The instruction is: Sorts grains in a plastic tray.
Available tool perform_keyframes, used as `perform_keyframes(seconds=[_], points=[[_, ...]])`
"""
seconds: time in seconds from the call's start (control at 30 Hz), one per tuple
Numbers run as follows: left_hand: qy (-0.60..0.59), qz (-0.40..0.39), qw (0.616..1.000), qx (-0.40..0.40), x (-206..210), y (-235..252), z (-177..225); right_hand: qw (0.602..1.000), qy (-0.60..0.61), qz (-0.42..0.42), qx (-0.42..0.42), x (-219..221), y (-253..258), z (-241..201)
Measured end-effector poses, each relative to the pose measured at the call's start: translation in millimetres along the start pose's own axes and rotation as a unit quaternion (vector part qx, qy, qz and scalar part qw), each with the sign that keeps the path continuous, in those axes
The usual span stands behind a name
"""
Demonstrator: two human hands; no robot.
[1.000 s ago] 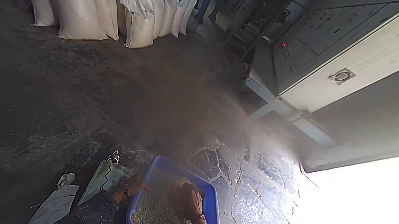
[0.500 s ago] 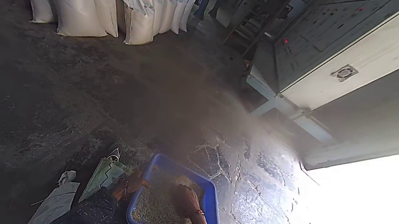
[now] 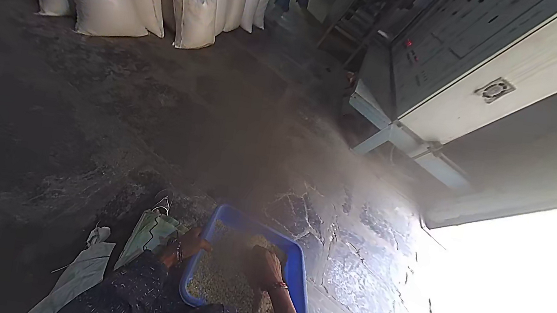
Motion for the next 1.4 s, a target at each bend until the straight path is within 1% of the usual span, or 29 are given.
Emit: perform_keyframes(seconds=[0.1,0.43,0.9,1.23,1.4], points=[[0.003,-0.002,1.000,0.003,0.0,-0.6,0.8,1.000,0.013,0.005,-0.002,0.4,0.3,0.4],[0.004,-0.001,1.000,0.000,0.2,-1.0,1.0,1.000,-0.011,-0.018,-0.010,7.1,5.3,2.7],[0.011,-0.001,1.000,0.012,-0.3,0.8,0.7,1.000,-0.009,-0.022,-0.007,4.7,4.2,3.9],[0.013,-0.002,1.000,-0.014,0.0,-0.4,0.6,0.999,-0.015,-0.050,-0.003,8.5,7.6,6.8],[0.013,-0.004,1.000,-0.012,-0.1,1.2,-0.3,0.999,-0.012,-0.045,-0.002,7.8,8.0,6.9]])
Point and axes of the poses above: each hand's wrist, its own y-axis towards the middle knuckle, its own x-axis out of the palm, z = x × y, the point moved 9 cm from there along y, towards the middle knuckle, and after that the axes turned 6 degrees about -x, right-handed, at the moved point
